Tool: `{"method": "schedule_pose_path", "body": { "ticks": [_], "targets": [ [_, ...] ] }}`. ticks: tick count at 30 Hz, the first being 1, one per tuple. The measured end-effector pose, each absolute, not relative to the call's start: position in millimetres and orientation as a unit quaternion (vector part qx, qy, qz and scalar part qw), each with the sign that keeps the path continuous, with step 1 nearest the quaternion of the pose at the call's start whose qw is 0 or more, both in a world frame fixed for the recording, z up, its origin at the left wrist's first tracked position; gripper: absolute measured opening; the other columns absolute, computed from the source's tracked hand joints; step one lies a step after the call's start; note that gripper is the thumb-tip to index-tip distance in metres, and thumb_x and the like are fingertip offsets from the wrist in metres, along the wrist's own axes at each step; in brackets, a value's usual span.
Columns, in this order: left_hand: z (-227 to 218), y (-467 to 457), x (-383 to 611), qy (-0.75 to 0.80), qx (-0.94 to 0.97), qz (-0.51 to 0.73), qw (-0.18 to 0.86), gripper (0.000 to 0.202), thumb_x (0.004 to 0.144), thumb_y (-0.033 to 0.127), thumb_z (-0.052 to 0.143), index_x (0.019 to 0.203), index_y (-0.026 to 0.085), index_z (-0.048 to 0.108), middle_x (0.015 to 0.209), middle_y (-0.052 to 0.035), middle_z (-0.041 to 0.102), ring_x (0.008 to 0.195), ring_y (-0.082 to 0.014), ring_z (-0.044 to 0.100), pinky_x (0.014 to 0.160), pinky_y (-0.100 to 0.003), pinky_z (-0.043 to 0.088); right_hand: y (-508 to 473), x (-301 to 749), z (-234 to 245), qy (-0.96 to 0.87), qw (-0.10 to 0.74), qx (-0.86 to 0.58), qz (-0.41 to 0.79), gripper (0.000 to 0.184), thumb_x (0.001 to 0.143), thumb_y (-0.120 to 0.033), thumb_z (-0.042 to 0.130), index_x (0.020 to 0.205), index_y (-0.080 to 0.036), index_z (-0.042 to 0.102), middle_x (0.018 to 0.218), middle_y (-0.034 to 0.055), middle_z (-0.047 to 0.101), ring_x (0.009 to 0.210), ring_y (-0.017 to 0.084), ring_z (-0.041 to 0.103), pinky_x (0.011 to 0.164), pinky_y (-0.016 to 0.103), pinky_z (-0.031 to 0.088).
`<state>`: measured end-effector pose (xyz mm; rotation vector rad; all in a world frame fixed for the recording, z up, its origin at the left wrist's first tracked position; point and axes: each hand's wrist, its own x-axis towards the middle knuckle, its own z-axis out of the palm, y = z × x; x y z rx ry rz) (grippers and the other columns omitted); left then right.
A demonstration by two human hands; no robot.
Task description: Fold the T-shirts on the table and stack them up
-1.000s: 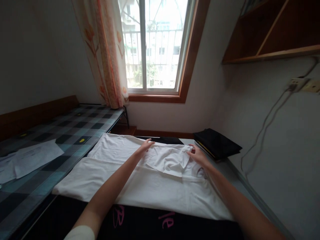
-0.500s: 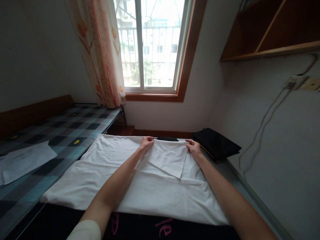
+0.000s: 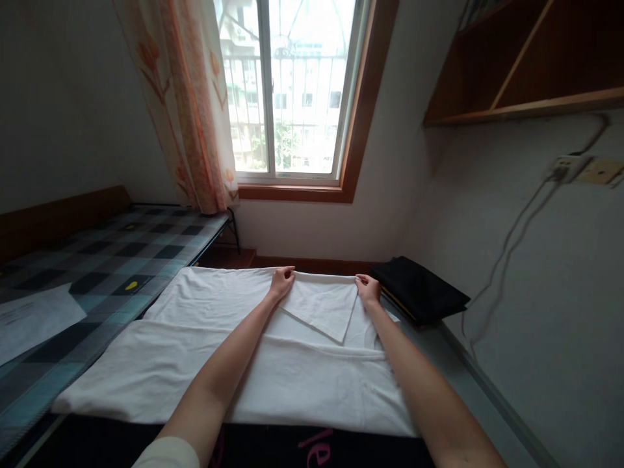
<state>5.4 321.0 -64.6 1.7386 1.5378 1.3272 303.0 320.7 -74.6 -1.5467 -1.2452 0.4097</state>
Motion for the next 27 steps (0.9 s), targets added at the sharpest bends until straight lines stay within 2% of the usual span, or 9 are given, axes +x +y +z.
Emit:
{"method": "schedule_pose_path", "body": {
  "ticks": [5,9,13,17,20,24,27],
  "targets": [
    [-69,323,8,0.581,0.667,0.441,0.153,0.032,0.082,0.016,0.061,0.114,0.014,0.065,0.101,-0.0087,0.07,0.089,-0.0172,0.066,0.084,-0.031,0.053,316,298,-78,-0.538,0.514,-0.658,0.117,0.033,0.076,-0.035,0.052,0.088,-0.012,0.073,0.089,0.0172,0.073,0.082,0.028,0.066,0.081,0.04,0.049],
    [-68,326,-10,0.603,0.701,0.37,0.091,0.03,0.087,0.023,0.057,0.115,0.014,0.065,0.11,-0.0101,0.065,0.099,-0.0178,0.063,0.091,-0.03,0.049,314,296,-80,-0.55,0.499,-0.662,0.094,0.035,0.078,-0.034,0.049,0.091,-0.012,0.073,0.094,0.0186,0.072,0.088,0.03,0.065,0.086,0.041,0.047],
    [-62,322,-67,0.64,0.719,0.269,0.031,0.03,0.09,0.028,0.05,0.113,0.017,0.066,0.115,-0.0105,0.064,0.108,-0.0228,0.059,0.097,-0.036,0.042,316,298,-82,-0.556,0.486,-0.67,0.08,0.036,0.079,-0.033,0.048,0.092,-0.01,0.073,0.095,0.0208,0.071,0.091,0.032,0.065,0.087,0.042,0.046],
    [-51,314,-149,0.689,0.706,0.161,-0.023,0.033,0.091,0.023,0.041,0.112,0.018,0.066,0.117,-0.0122,0.065,0.11,-0.0257,0.057,0.098,-0.042,0.036,320,301,-86,-0.567,0.455,-0.684,0.057,0.039,0.08,-0.033,0.046,0.095,-0.008,0.073,0.095,0.0217,0.071,0.09,0.032,0.065,0.086,0.042,0.047],
    [-38,306,-204,0.708,0.699,0.083,-0.051,0.032,0.089,0.017,0.041,0.108,0.018,0.067,0.109,-0.0139,0.068,0.106,-0.0261,0.059,0.098,-0.044,0.034,323,304,-88,-0.573,0.445,-0.686,0.052,0.041,0.079,-0.033,0.046,0.096,-0.007,0.073,0.096,0.0219,0.071,0.089,0.032,0.065,0.086,0.041,0.047],
    [-19,298,-256,0.726,0.683,0.008,-0.08,0.032,0.085,0.009,0.04,0.096,0.018,0.069,0.1,-0.0146,0.069,0.101,-0.0264,0.06,0.095,-0.045,0.034,324,305,-91,-0.573,0.453,-0.681,0.042,0.041,0.079,-0.034,0.046,0.094,-0.008,0.073,0.094,0.0209,0.072,0.088,0.031,0.065,0.085,0.04,0.047],
    [-9,293,-278,0.732,0.674,-0.019,-0.102,0.034,0.085,0.01,0.039,0.095,0.02,0.069,0.102,-0.0146,0.068,0.099,-0.0276,0.061,0.091,-0.046,0.036,325,305,-93,-0.574,0.459,-0.678,0.037,0.04,0.08,-0.036,0.045,0.092,-0.009,0.073,0.091,0.0195,0.072,0.085,0.03,0.065,0.083,0.041,0.047]
  ]
}}
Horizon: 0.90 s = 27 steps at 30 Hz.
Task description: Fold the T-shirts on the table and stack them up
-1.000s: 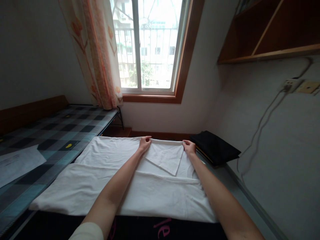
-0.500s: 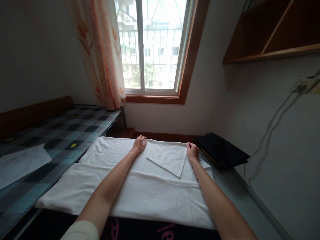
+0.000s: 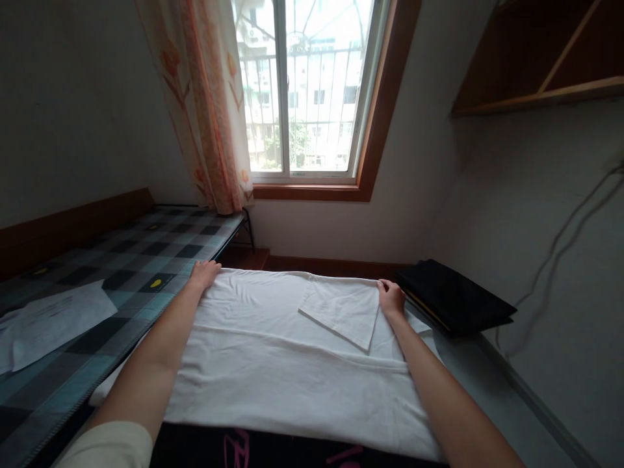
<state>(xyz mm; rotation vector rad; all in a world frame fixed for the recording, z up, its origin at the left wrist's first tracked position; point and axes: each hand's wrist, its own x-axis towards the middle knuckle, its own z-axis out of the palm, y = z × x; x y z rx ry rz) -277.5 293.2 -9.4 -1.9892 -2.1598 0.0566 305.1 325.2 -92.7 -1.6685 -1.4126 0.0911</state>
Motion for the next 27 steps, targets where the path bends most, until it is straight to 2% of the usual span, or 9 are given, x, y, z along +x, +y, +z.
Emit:
{"method": "schedule_pose_path", "body": {
  "ticks": [5,9,13,18,21,27],
  "targets": [
    [-1,289,-291,-0.722,-0.675,0.025,0.147,0.035,0.087,0.013,0.038,0.09,0.02,0.072,0.101,-0.0157,0.068,0.102,-0.0307,0.059,0.094,-0.05,0.031,325,304,-92,-0.573,0.463,-0.675,0.039,0.04,0.081,-0.036,0.046,0.095,-0.01,0.073,0.088,0.0172,0.069,0.082,0.028,0.062,0.084,0.041,0.047],
    [6,282,-296,-0.708,-0.68,0.022,0.191,0.033,0.084,0.012,0.041,0.083,0.019,0.073,0.099,-0.0159,0.07,0.101,-0.0323,0.058,0.095,-0.052,0.028,323,303,-91,-0.568,0.48,-0.667,0.033,0.04,0.082,-0.037,0.049,0.101,-0.012,0.073,0.092,0.0139,0.061,0.082,0.024,0.06,0.085,0.04,0.048],
    [14,270,-302,-0.702,-0.686,0.021,0.189,0.032,0.084,0.01,0.041,0.08,0.018,0.072,0.096,-0.016,0.071,0.096,-0.0313,0.06,0.094,-0.05,0.03,322,301,-89,-0.578,0.488,-0.653,0.037,0.034,0.081,-0.037,0.053,0.092,-0.014,0.075,0.101,0.0126,0.054,0.084,0.022,0.059,0.086,0.038,0.049],
    [19,252,-306,-0.698,-0.683,0.006,0.216,0.031,0.084,0.013,0.041,0.079,0.021,0.07,0.094,-0.0131,0.071,0.095,-0.0298,0.059,0.096,-0.049,0.03,318,297,-82,-0.619,0.447,-0.646,0.022,0.028,0.082,-0.029,0.049,0.084,-0.016,0.073,0.089,0.0099,0.057,0.079,0.021,0.058,0.079,0.036,0.049],
    [23,240,-310,-0.693,-0.681,0.0,0.238,0.028,0.083,0.015,0.042,0.079,0.021,0.069,0.092,-0.0118,0.07,0.093,-0.0287,0.059,0.096,-0.05,0.029,312,298,-67,-0.646,0.394,-0.653,-0.001,0.026,0.084,-0.027,0.048,0.082,-0.017,0.072,0.089,0.0097,0.059,0.074,0.02,0.058,0.071,0.032,0.048],
    [33,205,-318,-0.669,-0.692,-0.032,0.271,0.027,0.087,0.02,0.04,0.078,0.019,0.065,0.09,-0.0098,0.067,0.09,-0.0258,0.057,0.097,-0.048,0.027,279,316,-11,-0.732,0.334,-0.588,-0.079,0.026,0.091,-0.034,0.048,0.091,-0.019,0.07,0.096,0.0086,0.06,0.072,0.018,0.059,0.066,0.029,0.045]
  ]
}}
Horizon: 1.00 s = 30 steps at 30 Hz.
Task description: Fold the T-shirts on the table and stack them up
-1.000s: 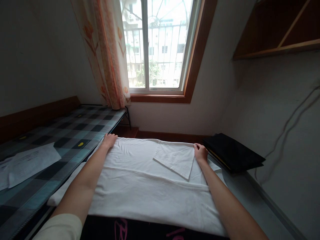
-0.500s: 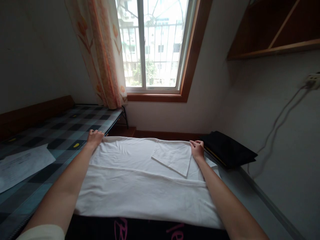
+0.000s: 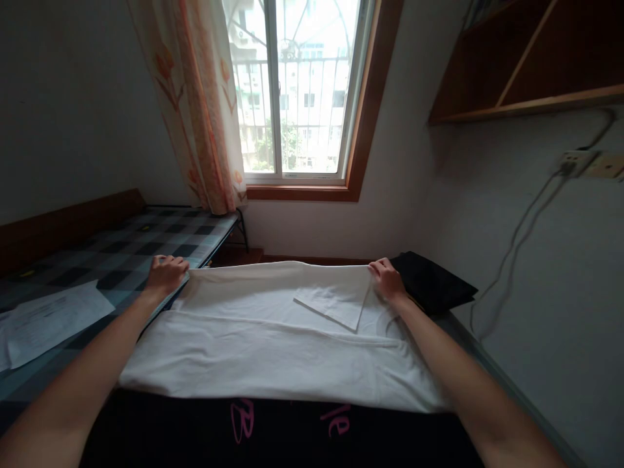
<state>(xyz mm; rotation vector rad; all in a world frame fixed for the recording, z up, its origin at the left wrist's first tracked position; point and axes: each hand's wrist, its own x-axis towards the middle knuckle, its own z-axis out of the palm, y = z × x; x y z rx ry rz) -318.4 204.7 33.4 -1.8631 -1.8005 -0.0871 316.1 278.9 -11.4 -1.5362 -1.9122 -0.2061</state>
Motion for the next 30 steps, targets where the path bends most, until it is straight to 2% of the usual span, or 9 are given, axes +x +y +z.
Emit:
{"method": "schedule_pose_path", "body": {
  "ticks": [4,9,16,23,30],
  "targets": [
    [29,166,-326,-0.645,-0.71,-0.025,0.28,0.031,0.092,0.024,0.035,0.082,0.02,0.064,0.092,-0.0078,0.067,0.095,-0.0246,0.056,0.099,-0.045,0.026,231,342,13,-0.834,0.284,-0.456,-0.126,0.027,0.095,-0.033,0.045,0.094,-0.02,0.068,0.091,0.0081,0.062,0.08,0.019,0.059,0.074,0.029,0.046],
    [1,114,-352,-0.617,-0.743,-0.024,0.258,0.029,0.09,0.024,0.037,0.082,0.023,0.065,0.094,-0.006,0.069,0.095,-0.0249,0.058,0.096,-0.044,0.03,166,368,-4,-0.9,0.205,-0.357,-0.144,0.028,0.097,-0.021,0.04,0.094,-0.02,0.068,0.091,0.0083,0.064,0.085,0.019,0.059,0.081,0.032,0.047],
    [-16,87,-357,-0.631,-0.747,-0.021,0.208,0.031,0.088,0.029,0.036,0.079,0.026,0.065,0.089,-0.0043,0.07,0.093,-0.025,0.06,0.092,-0.041,0.034,137,368,-25,-0.898,0.197,-0.382,-0.093,0.019,0.092,-0.02,0.048,0.091,-0.021,0.068,0.09,0.0069,0.064,0.083,0.019,0.059,0.076,0.032,0.048],
    [-1,80,-349,-0.665,-0.71,-0.056,0.223,0.028,0.087,0.033,0.037,0.082,0.024,0.064,0.092,-0.0047,0.068,0.094,-0.0249,0.058,0.089,-0.041,0.036,134,369,-13,-0.892,0.182,-0.391,-0.131,0.02,0.089,-0.016,0.049,0.082,-0.021,0.068,0.084,0.0065,0.063,0.078,0.019,0.056,0.075,0.031,0.044],
    [-3,55,-340,-0.653,-0.724,-0.021,0.222,0.026,0.084,0.029,0.04,0.079,0.025,0.065,0.086,-0.0053,0.067,0.091,-0.0253,0.058,0.089,-0.042,0.036,118,375,-18,-0.886,0.174,-0.401,-0.153,0.021,0.09,-0.02,0.049,0.086,-0.021,0.069,0.088,0.0073,0.063,0.081,0.02,0.056,0.078,0.033,0.042]
  ]
}}
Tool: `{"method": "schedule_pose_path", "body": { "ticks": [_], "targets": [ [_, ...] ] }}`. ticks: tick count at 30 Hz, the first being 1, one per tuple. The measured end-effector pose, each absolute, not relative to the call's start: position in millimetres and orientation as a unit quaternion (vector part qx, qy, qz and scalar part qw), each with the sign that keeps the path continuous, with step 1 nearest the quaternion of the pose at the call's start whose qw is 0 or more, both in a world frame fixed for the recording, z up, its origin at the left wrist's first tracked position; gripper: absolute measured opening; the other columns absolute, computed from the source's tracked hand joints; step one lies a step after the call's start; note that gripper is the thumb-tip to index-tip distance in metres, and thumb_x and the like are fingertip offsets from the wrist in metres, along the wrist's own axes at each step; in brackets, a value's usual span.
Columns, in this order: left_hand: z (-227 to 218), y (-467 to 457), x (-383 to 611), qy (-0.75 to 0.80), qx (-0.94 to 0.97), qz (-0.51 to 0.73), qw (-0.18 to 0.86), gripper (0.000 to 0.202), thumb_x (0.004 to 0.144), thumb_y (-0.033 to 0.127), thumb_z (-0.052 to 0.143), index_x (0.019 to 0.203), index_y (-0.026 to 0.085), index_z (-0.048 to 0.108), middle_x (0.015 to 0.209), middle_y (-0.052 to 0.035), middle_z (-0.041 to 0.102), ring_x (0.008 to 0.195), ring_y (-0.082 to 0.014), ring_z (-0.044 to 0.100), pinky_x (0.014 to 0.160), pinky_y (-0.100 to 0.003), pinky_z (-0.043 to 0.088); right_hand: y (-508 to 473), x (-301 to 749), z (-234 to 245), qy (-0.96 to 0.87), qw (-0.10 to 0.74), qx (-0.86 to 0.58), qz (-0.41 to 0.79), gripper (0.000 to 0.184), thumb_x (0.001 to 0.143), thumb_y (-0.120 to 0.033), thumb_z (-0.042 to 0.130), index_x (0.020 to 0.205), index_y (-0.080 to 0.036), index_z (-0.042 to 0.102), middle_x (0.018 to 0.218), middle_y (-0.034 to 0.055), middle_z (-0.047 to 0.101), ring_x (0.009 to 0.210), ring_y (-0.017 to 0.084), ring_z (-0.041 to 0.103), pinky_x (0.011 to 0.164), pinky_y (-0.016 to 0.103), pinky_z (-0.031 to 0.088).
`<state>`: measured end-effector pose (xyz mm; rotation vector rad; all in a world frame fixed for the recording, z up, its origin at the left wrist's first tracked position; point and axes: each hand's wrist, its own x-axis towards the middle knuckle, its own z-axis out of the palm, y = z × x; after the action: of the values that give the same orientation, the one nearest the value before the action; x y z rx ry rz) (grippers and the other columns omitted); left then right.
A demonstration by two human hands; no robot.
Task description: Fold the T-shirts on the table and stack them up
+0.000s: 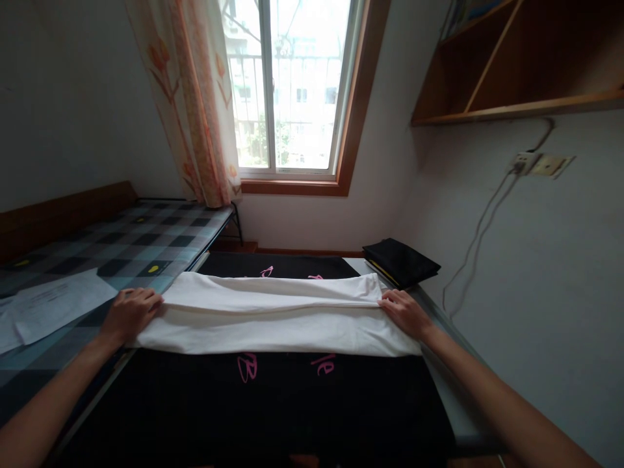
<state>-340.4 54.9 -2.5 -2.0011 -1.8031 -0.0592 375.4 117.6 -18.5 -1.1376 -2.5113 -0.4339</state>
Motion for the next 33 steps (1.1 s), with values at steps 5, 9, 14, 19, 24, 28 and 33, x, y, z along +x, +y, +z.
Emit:
{"method": "schedule_pose_path", "body": {
  "ticks": [5,9,14,19,24,28,33],
  "targets": [
    [-4,44,-334,-0.652,-0.732,0.0,0.197,0.026,0.084,0.029,0.041,0.077,0.024,0.066,0.086,-0.0064,0.067,0.09,-0.0262,0.059,0.086,-0.042,0.037,115,375,-20,-0.889,0.168,-0.402,-0.137,0.021,0.089,-0.02,0.05,0.086,-0.021,0.07,0.088,0.0075,0.065,0.081,0.02,0.057,0.078,0.033,0.043],
    [4,40,-331,-0.658,-0.737,0.011,0.155,0.022,0.081,0.031,0.046,0.075,0.025,0.067,0.086,-0.0054,0.068,0.087,-0.0247,0.059,0.084,-0.04,0.038,116,374,-12,-0.902,0.146,-0.395,-0.091,0.023,0.084,-0.014,0.052,0.088,-0.023,0.073,0.09,0.0065,0.066,0.082,0.019,0.058,0.077,0.032,0.044],
    [21,47,-316,-0.659,-0.742,-0.018,0.118,0.028,0.08,0.041,0.049,0.078,0.024,0.07,0.089,-0.0054,0.069,0.09,-0.0252,0.061,0.088,-0.041,0.041,125,343,5,-0.877,0.176,-0.436,-0.102,0.024,0.085,-0.018,0.051,0.091,-0.022,0.074,0.095,0.0081,0.068,0.089,0.023,0.059,0.084,0.037,0.042],
    [18,84,-261,-0.624,-0.767,-0.099,0.112,0.039,0.088,0.043,0.042,0.106,0.023,0.07,0.118,-0.0093,0.066,0.111,-0.027,0.058,0.097,-0.042,0.04,142,261,0,-0.859,0.227,-0.457,-0.053,0.032,0.094,-0.035,0.045,0.106,-0.021,0.071,0.111,0.0103,0.067,0.103,0.025,0.059,0.092,0.04,0.042],
    [-16,123,-178,-0.587,-0.8,-0.118,0.036,0.053,0.092,0.051,0.039,0.138,0.026,0.05,0.146,-0.0094,0.046,0.136,-0.0285,0.038,0.108,-0.045,0.031,158,181,-25,-0.856,0.207,-0.474,0.003,0.053,0.095,-0.052,0.037,0.136,-0.023,0.052,0.143,0.0119,0.048,0.132,0.03,0.041,0.105,0.047,0.032],
    [-41,136,-143,-0.601,-0.794,-0.088,-0.016,0.061,0.091,0.058,0.036,0.146,0.033,0.035,0.154,-0.0075,0.033,0.143,-0.033,0.024,0.111,-0.056,0.018,163,156,-44,-0.842,0.165,-0.511,0.048,0.065,0.093,-0.063,0.028,0.145,-0.026,0.041,0.152,0.0092,0.036,0.141,0.033,0.026,0.11,0.051,0.021],
    [-49,143,-169,-0.645,-0.762,-0.063,-0.011,0.065,0.09,0.064,0.032,0.147,0.033,0.033,0.155,-0.0082,0.03,0.144,-0.0329,0.021,0.112,-0.056,0.016,163,182,-51,-0.816,0.111,-0.564,0.054,0.072,0.091,-0.068,0.02,0.149,-0.026,0.031,0.155,0.0096,0.029,0.143,0.03,0.021,0.113,0.051,0.013]
  ]
}}
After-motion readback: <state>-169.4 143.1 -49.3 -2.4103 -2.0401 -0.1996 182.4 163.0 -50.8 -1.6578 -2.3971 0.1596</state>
